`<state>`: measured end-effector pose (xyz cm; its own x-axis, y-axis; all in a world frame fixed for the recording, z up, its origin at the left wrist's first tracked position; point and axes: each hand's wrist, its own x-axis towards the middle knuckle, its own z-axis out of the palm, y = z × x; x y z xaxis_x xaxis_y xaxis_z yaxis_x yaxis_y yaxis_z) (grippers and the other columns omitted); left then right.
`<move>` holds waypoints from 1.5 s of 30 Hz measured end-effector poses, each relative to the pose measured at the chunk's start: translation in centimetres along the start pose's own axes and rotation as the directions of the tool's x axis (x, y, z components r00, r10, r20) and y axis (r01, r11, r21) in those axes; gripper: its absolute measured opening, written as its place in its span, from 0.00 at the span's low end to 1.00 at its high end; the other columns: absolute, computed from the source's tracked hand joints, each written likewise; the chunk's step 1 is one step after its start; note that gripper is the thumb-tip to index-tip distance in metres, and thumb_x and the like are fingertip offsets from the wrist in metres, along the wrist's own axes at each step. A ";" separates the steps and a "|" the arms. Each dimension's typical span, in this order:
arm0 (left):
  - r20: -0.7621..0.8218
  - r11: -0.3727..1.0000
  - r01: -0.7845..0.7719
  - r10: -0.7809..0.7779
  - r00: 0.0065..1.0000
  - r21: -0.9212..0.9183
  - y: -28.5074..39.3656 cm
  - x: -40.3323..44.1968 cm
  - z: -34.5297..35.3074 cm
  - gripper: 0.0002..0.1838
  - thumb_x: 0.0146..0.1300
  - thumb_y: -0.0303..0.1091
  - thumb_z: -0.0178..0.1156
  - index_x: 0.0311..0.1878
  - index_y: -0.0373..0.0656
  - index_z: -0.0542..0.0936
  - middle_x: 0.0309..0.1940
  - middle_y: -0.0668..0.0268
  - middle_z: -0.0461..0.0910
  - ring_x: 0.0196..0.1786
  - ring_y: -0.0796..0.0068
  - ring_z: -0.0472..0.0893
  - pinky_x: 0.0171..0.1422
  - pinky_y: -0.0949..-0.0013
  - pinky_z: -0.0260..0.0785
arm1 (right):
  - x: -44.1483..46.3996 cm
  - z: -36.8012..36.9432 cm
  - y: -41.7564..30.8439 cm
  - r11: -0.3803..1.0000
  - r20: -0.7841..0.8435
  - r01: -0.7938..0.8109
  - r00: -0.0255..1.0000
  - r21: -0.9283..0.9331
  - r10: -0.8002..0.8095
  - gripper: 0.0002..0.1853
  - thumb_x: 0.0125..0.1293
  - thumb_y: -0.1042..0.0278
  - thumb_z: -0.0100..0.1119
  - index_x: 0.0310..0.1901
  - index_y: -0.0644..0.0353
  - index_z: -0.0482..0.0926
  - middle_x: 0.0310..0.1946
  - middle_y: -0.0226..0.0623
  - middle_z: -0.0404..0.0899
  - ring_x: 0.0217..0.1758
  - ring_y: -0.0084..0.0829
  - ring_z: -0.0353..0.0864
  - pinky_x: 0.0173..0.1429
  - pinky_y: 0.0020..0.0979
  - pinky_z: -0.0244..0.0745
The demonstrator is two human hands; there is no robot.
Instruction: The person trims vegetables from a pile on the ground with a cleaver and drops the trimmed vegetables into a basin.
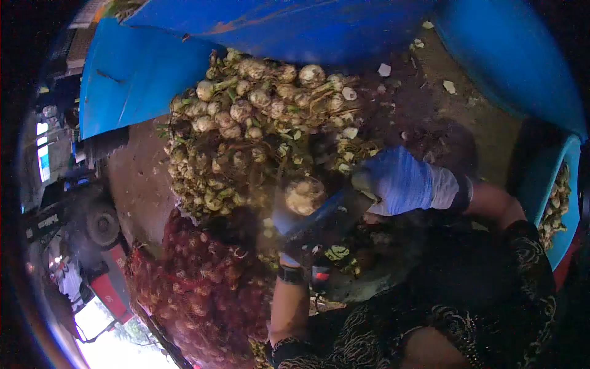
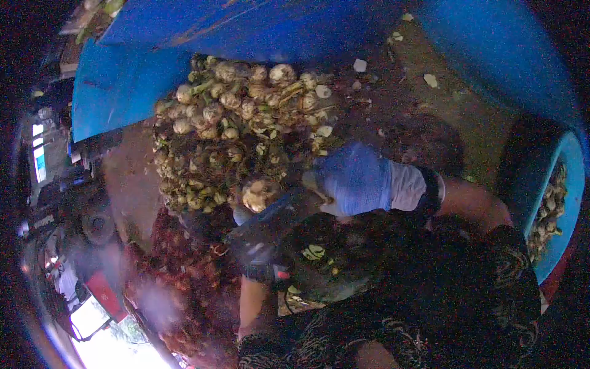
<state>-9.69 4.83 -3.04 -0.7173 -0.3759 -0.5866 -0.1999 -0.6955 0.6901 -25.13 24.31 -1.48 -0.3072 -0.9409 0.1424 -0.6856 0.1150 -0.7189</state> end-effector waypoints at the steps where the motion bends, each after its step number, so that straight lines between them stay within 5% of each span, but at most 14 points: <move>1: 0.022 0.999 0.043 -0.043 0.999 -0.009 -0.5 -0.4 0.2 0.26 0.59 0.47 0.51 0.55 0.38 0.67 0.49 0.55 0.73 0.51 0.60 0.75 0.54 0.56 0.70 | -0.1 -0.1 0.1 1.000 -0.002 -0.008 1.000 -0.003 0.007 0.19 0.42 0.48 0.64 0.25 0.55 0.73 0.19 0.38 0.70 0.24 0.44 0.74 0.27 0.41 0.67; 13: 0.123 0.888 0.456 -0.459 0.880 0.056 -2.8 -3.5 2.1 0.35 0.44 0.36 0.68 0.56 0.37 0.66 0.48 0.60 0.73 0.52 0.66 0.73 0.58 0.63 0.67 | -1.5 1.3 4.0 0.992 0.132 -0.074 0.990 0.106 0.059 0.16 0.46 0.52 0.58 0.30 0.55 0.75 0.23 0.42 0.74 0.23 0.45 0.74 0.25 0.42 0.66; 15: 0.181 0.890 0.415 -0.447 0.876 0.189 -1.7 -3.9 3.5 0.41 0.35 0.34 0.72 0.56 0.38 0.66 0.49 0.61 0.73 0.53 0.69 0.73 0.58 0.65 0.66 | -2.0 2.4 7.5 0.919 0.286 -0.336 0.877 -0.207 0.385 0.15 0.46 0.53 0.58 0.28 0.57 0.75 0.24 0.46 0.75 0.26 0.47 0.74 0.27 0.42 0.68; 17: 0.139 0.846 0.495 -0.524 0.840 0.196 -1.2 -4.0 4.2 0.44 0.31 0.31 0.74 0.57 0.38 0.65 0.49 0.62 0.73 0.53 0.71 0.72 0.58 0.66 0.66 | -4.3 3.8 9.5 0.921 0.130 -0.349 0.919 -0.176 0.373 0.15 0.46 0.57 0.60 0.32 0.59 0.76 0.27 0.49 0.75 0.30 0.44 0.76 0.31 0.40 0.70; 21: 0.347 0.962 -0.108 0.015 0.938 0.250 -1.0 -0.8 3.6 0.33 0.51 0.52 0.54 0.57 0.42 0.65 0.50 0.59 0.72 0.52 0.61 0.73 0.56 0.58 0.68 | -5.4 4.4 9.8 0.904 -0.053 -0.398 0.911 0.154 0.410 0.23 0.48 0.55 0.63 0.45 0.58 0.75 0.30 0.49 0.77 0.35 0.44 0.79 0.38 0.38 0.73; 25: 0.359 0.979 -0.104 0.161 0.920 -0.174 -0.6 -0.2 6.2 0.33 0.56 0.59 0.50 0.56 0.43 0.67 0.49 0.59 0.72 0.50 0.59 0.74 0.51 0.56 0.70 | -5.0 5.1 7.1 0.895 -0.141 -0.222 0.945 0.386 0.295 0.27 0.50 0.59 0.65 0.51 0.62 0.72 0.37 0.43 0.79 0.40 0.37 0.78 0.43 0.34 0.73; 28: 0.228 0.942 -0.120 0.198 0.953 -0.314 -1.8 0.1 7.4 0.33 0.52 0.58 0.55 0.51 0.40 0.68 0.41 0.62 0.74 0.43 0.63 0.76 0.46 0.58 0.72 | -3.1 2.2 2.3 0.310 0.063 -0.202 0.911 0.929 0.407 0.27 0.51 0.62 0.65 0.53 0.61 0.71 0.44 0.36 0.77 0.44 0.27 0.75 0.47 0.30 0.71; 33: 0.072 0.899 -0.069 0.111 0.991 -0.432 -4.6 -0.6 5.4 0.25 0.50 0.50 0.60 0.44 0.38 0.72 0.35 0.63 0.76 0.39 0.65 0.78 0.43 0.55 0.74 | -3.3 0.3 3.4 0.154 0.260 -0.381 0.825 0.912 0.503 0.22 0.48 0.72 0.62 0.48 0.61 0.72 0.35 0.34 0.78 0.34 0.20 0.76 0.35 0.22 0.71; 37: 0.448 0.962 0.273 -0.232 0.863 -0.027 -3.3 -0.9 5.2 0.23 0.60 0.48 0.51 0.50 0.39 0.73 0.44 0.59 0.77 0.46 0.66 0.77 0.52 0.60 0.70 | -3.5 -0.1 4.3 0.387 0.081 -0.356 0.816 0.851 0.573 0.16 0.46 0.69 0.63 0.39 0.62 0.75 0.23 0.29 0.75 0.25 0.17 0.72 0.30 0.23 0.68; 39: 0.405 0.709 -0.137 -0.224 0.887 0.692 -1.8 -1.1 6.7 0.16 0.59 0.41 0.55 0.44 0.39 0.77 0.41 0.59 0.80 0.46 0.69 0.78 0.51 0.63 0.70 | -3.4 -1.2 4.6 0.419 0.202 -0.462 0.823 0.782 0.530 0.14 0.46 0.69 0.63 0.36 0.62 0.75 0.23 0.28 0.74 0.26 0.16 0.71 0.30 0.23 0.67; 41: 0.523 0.630 -0.383 -0.045 0.851 0.676 -3.3 -0.1 5.5 0.13 0.55 0.35 0.59 0.41 0.39 0.79 0.37 0.60 0.80 0.43 0.72 0.79 0.50 0.68 0.70 | -3.8 -0.9 6.0 0.674 0.117 -0.444 0.874 0.591 0.472 0.12 0.47 0.69 0.63 0.34 0.61 0.75 0.23 0.30 0.74 0.27 0.16 0.71 0.31 0.24 0.66; 42: 0.369 0.686 -0.183 -0.134 0.920 0.704 -2.6 0.3 6.0 0.15 0.53 0.33 0.59 0.42 0.35 0.77 0.36 0.62 0.80 0.41 0.75 0.77 0.47 0.70 0.70 | -3.7 -0.9 6.3 0.857 0.011 -0.363 0.922 0.366 0.387 0.11 0.47 0.69 0.63 0.33 0.61 0.76 0.22 0.31 0.73 0.28 0.17 0.71 0.32 0.25 0.66; 43: 0.208 0.718 0.025 -0.235 0.950 0.695 -2.2 0.4 6.6 0.18 0.51 0.31 0.59 0.44 0.30 0.76 0.35 0.65 0.79 0.38 0.78 0.76 0.45 0.73 0.70 | -3.9 -0.9 6.2 0.856 0.009 -0.367 0.920 0.365 0.391 0.11 0.47 0.69 0.63 0.33 0.61 0.76 0.22 0.31 0.73 0.28 0.17 0.71 0.32 0.25 0.66; 45: 0.218 0.764 -0.071 -0.093 0.971 0.642 -1.8 -0.6 7.4 0.19 0.49 0.30 0.61 0.45 0.30 0.76 0.35 0.63 0.80 0.38 0.76 0.78 0.44 0.73 0.70 | -4.6 -0.1 6.0 0.620 0.176 -0.462 0.867 0.634 0.467 0.12 0.46 0.67 0.63 0.35 0.60 0.77 0.23 0.34 0.74 0.29 0.21 0.72 0.33 0.28 0.67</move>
<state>-13.80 10.87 -0.82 -0.8239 -0.1667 -0.5417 -0.5300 -0.1118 0.8406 -27.90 29.36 -6.33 -0.4704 -0.8179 -0.3314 0.1352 0.3043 -0.9429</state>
